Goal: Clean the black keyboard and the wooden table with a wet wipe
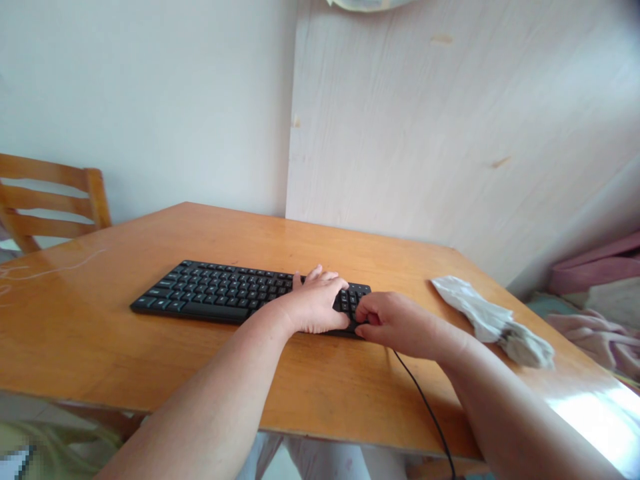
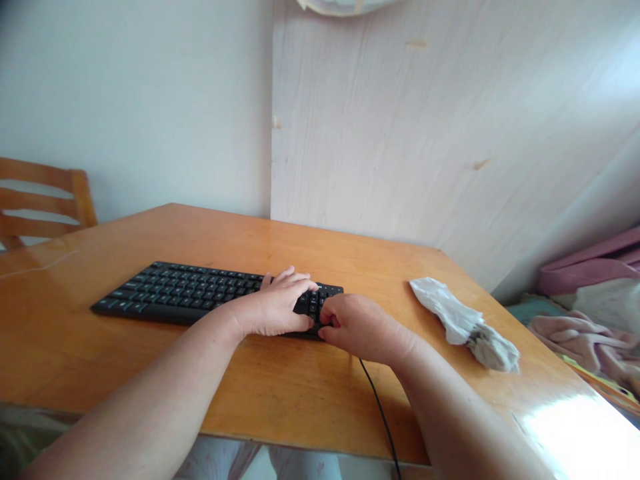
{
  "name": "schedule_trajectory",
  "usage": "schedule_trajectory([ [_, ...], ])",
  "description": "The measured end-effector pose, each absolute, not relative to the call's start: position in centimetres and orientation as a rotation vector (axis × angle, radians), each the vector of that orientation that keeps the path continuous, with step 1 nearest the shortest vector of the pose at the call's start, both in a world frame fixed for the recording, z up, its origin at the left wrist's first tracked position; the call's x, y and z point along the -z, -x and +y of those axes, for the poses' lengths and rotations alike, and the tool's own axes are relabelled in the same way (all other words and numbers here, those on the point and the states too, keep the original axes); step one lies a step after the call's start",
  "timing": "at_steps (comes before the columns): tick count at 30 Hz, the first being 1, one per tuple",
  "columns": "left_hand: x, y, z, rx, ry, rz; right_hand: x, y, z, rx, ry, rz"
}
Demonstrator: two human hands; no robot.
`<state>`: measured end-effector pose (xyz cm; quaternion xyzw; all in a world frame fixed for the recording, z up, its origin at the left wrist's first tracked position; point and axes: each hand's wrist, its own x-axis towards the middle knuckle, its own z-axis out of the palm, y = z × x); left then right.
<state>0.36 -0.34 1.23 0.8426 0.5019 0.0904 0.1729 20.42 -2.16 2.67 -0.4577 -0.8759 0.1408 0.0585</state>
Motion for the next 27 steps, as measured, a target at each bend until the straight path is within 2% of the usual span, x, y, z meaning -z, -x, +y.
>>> schedule_trajectory([
  [7,-1.1,-0.2,-0.4,-0.275,-2.385,1.414,-2.8,-20.1,-2.3,-0.430,1.382,-2.658],
  [10,-1.2,-0.1,-0.3,-0.389,-2.434,1.404,-2.6,-20.4,-2.1,-0.503,1.378,-2.627],
  [17,-2.1,-0.8,-0.6,-0.924,-2.243,1.110,-2.9,-21.7,-0.9,-1.054,1.294,-2.213],
  [23,-3.1,-1.5,-1.4,-1.032,-1.951,0.931,-2.8,-21.7,-0.3,-1.527,1.015,-1.838],
  [27,-4.0,-1.7,-1.8,-1.055,-1.842,0.902,-2.3,-21.8,0.3,-1.663,0.902,-1.566],
])
